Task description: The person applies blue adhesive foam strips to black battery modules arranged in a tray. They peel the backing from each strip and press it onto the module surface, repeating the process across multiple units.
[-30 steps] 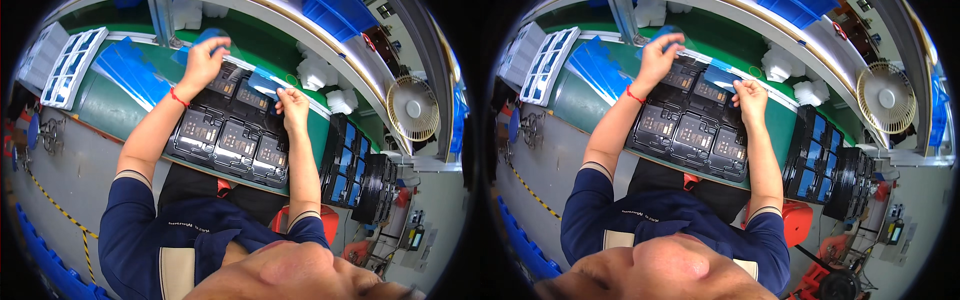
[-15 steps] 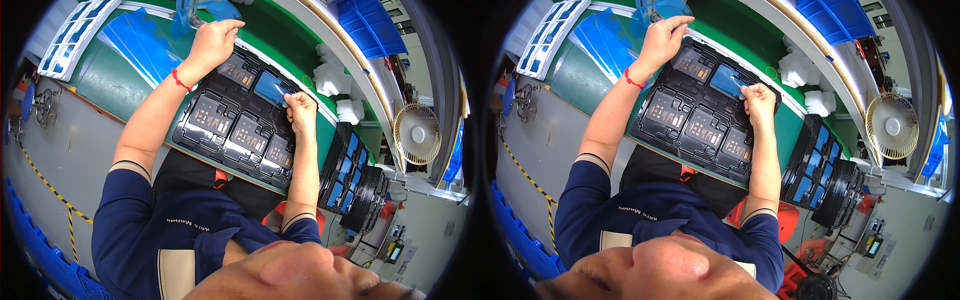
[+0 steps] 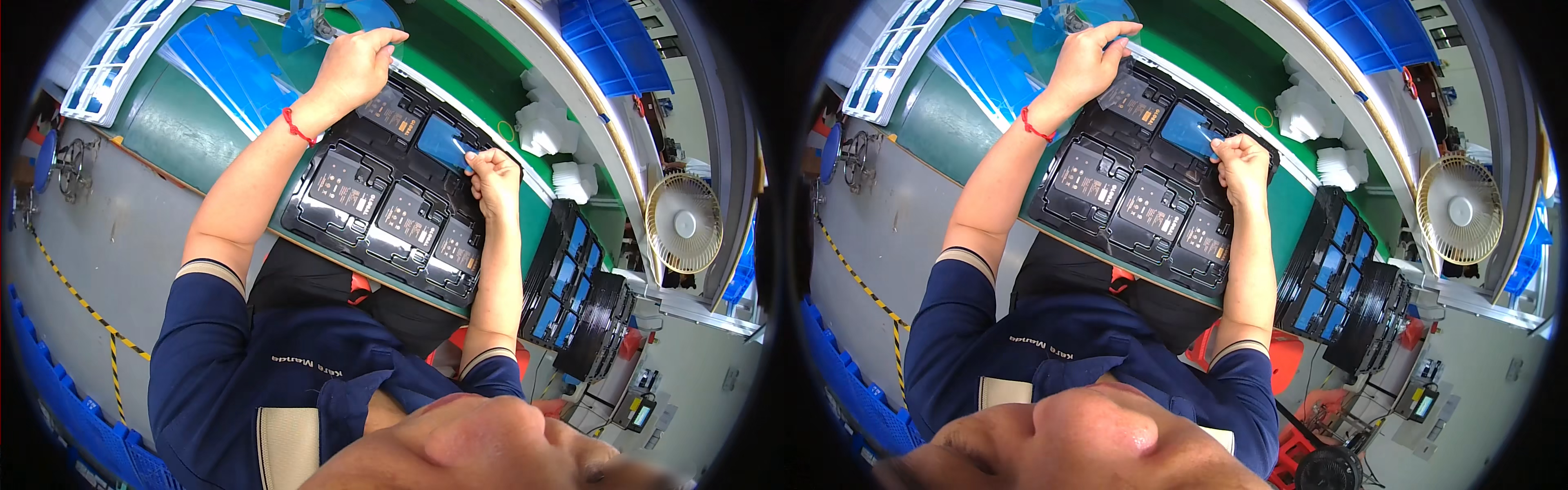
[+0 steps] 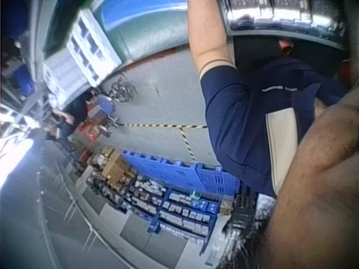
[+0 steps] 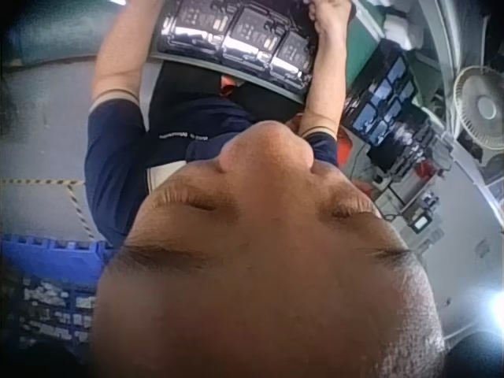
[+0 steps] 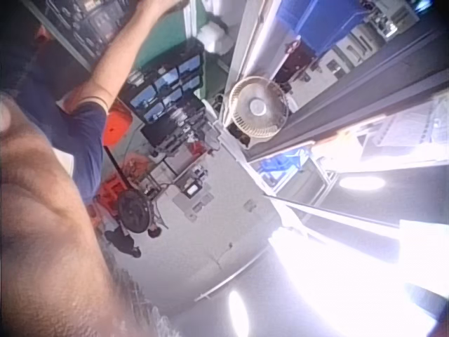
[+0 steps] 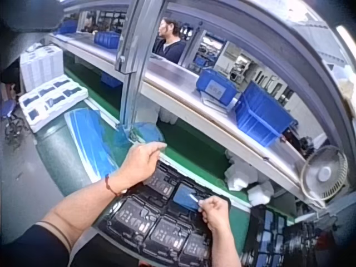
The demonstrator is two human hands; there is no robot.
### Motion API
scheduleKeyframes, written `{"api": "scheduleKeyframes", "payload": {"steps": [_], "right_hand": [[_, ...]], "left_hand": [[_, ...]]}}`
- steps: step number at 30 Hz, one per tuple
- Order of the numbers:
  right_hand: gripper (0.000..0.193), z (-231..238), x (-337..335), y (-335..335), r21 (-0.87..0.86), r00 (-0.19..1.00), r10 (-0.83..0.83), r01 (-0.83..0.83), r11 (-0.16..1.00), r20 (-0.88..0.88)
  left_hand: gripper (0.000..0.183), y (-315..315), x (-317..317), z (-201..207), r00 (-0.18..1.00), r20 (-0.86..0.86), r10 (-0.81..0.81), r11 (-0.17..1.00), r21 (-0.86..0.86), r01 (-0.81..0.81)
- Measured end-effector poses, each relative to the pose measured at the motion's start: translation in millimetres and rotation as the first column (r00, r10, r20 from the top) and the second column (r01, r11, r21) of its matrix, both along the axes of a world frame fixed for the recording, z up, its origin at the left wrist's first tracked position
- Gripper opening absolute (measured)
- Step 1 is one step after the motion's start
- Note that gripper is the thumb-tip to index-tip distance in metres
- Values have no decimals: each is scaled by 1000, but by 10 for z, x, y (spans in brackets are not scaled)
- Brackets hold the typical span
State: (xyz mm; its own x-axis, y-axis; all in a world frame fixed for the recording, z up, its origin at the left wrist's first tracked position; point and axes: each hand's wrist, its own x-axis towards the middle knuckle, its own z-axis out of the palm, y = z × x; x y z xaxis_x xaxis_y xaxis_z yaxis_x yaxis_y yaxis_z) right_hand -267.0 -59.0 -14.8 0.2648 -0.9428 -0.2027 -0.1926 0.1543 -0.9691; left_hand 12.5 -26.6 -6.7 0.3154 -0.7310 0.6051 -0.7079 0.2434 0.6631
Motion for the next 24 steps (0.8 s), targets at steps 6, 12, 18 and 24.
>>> {"api": "scheduleKeyframes", "payload": {"steps": [6, 12, 18, 24], "right_hand": [[17, -15, -3, -13, -22, 1000, 7, -8, 1000, -22], [16, -23, 24, 12, -102, 993, 1, -13, 995, -117], [14, -112, 62, 29, -373, 884, -123, -62, 926, -452], [15, -4, 169, 149, -517, 772, -202, -186, 836, -603]], "left_hand": [[24, -1, 0, -13, 1000, 3, -13, 1000, -10, 13], [24, -6, 3, -26, 999, 33, -10, 1000, -9, 11], [22, 32, -47, 35, 999, 53, -2, 998, -56, 5], [22, 14, -72, 7, 998, 44, -48, 990, -129, 53]]}}
